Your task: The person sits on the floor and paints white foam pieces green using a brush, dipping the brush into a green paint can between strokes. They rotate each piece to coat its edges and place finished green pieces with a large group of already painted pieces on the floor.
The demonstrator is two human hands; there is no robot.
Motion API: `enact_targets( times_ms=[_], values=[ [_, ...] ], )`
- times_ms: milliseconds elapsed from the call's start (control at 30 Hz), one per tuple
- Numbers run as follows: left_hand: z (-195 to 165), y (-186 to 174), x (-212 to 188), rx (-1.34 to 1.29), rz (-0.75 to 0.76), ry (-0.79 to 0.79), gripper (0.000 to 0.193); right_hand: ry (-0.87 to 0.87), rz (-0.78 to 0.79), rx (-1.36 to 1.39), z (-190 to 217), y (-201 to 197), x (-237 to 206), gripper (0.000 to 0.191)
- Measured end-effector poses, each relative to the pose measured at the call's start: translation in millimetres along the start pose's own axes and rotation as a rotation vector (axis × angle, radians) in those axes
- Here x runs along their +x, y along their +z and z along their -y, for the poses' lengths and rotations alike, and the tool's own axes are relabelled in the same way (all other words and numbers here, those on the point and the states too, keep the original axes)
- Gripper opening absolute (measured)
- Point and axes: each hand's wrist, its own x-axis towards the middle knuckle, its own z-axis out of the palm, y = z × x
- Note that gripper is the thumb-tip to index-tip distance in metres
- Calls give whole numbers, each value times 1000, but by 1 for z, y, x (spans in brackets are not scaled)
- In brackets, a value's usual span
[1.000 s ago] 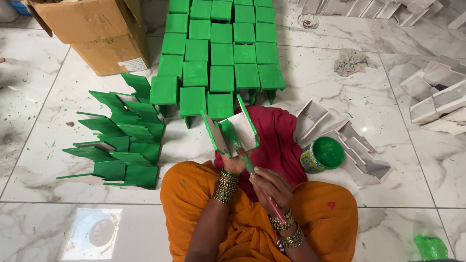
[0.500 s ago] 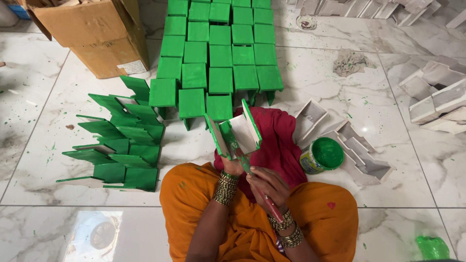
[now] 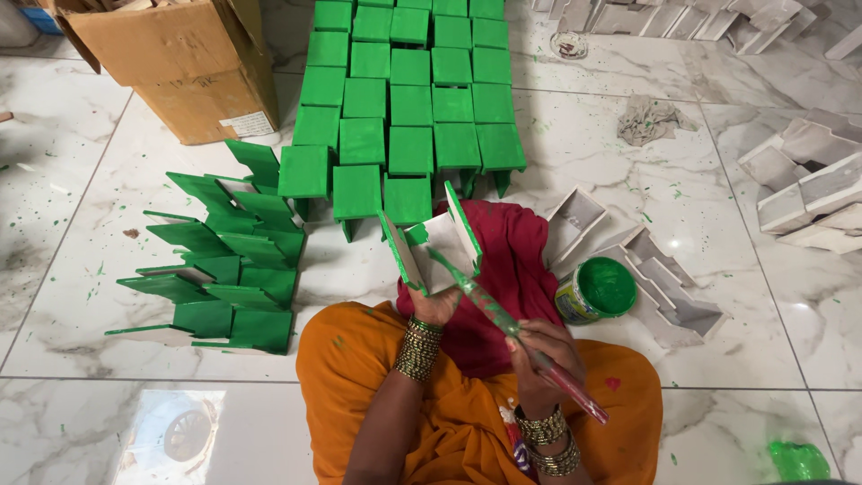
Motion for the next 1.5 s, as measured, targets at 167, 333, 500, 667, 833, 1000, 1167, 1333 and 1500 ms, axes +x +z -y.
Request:
enact_targets(
  times_ms=[167,333,500,667,833,1000,1167,1333,1500],
  values=[
    [0,0,1,-45,-75,-22,77,78,4,44,5,7,-1,29],
    [0,-9,2,-131,24,-27,75,249,73,220,14,18,-1,30],
    [1,-12,1,11,-27,-6,76,213,64,102,20,24,-1,30],
    [4,-16,3,15,88,8,73,44,45,-110,25,26,3,30],
    [8,-20,2,-3,126,-10,71,4,42,-116,33,35,8,31],
    [14,-19,-3,-82,48,-126,73,-52,36,-152,36,40,11,29],
    [14,-20,-5,-50,65,-100,73,-94,36,-154,33,43,11,29],
    [14,-20,-3,-73,77,-126,73,-102,56,-161,34,41,9,29],
    [11,-17,0,-65,68,-107,73,-83,38,-152,39,37,9,29]
  ],
)
